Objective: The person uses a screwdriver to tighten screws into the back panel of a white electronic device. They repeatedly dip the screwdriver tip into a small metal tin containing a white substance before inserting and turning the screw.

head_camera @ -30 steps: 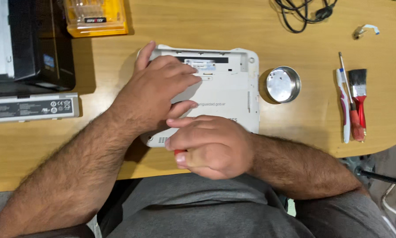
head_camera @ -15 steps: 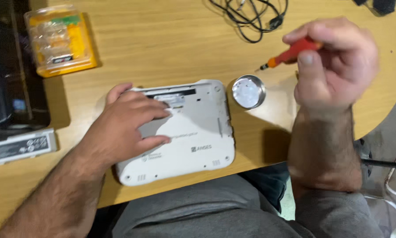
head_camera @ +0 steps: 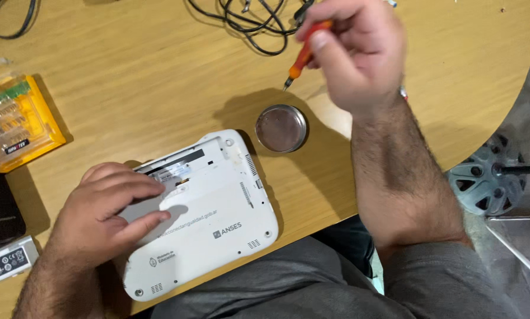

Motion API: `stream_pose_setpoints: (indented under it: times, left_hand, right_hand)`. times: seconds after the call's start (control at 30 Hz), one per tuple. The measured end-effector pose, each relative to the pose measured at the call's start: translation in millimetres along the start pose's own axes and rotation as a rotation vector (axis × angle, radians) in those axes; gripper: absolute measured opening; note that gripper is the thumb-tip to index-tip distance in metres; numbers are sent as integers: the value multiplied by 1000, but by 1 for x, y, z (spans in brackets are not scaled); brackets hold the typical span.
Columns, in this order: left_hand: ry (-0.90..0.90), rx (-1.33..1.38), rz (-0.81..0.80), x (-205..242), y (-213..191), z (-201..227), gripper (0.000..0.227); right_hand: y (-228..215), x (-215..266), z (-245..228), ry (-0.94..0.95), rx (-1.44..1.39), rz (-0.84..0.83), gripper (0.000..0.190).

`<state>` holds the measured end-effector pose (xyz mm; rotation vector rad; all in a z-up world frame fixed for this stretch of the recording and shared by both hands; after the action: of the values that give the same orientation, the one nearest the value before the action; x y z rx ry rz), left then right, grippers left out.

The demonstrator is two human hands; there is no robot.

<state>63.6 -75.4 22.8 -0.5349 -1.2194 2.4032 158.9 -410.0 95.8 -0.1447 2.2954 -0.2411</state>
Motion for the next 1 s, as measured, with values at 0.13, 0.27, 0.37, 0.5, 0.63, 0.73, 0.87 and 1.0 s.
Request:
stream_pose_setpoints:
  times: [0.13,0.27,0.37,0.5,0.63,0.73,0.87,1.0]
  left_hand:
    - [-99,-87,-10,-19,-4,10,38]
    - [-168,-104,-142,-30,14,6,66]
    - [-147,-63,-120,-29,20,5,67]
    - [-172,-11,-156,-20,25,-1,73]
    - [-246,62,-214,-19,23,2,77]
    - [-123,74,-139,-16,16,7,71]
    - [-1,33,-37,-19,6,15,56]
    - [54,-1,14,-20,2,21,41]
  right_hand:
    - [7,1,4,68,-40,-68,13]
    - [15,1,-2,2,63,-164,12]
    - [20,1,-3,-8,78,-214,11]
    - [31,-2,-8,-16,95,-305,5]
    - [39,0,-1,12,140,-368,5]
    - [44,2,7,95,152,-384,11]
    - [49,2,13,172,148,-384,12]
    - [52,6,17,208,159,-428,12]
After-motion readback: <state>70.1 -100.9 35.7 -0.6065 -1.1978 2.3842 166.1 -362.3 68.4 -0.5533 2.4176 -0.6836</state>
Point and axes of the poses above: each hand's wrist, its own x-axis away from the middle knuckle, its own y-axis out of the palm, z = x × y, the point moved 8 cm from there along -x, towards the middle knuckle, and after that the axes turned 5 degrees about -y, right-handed, at the moved point
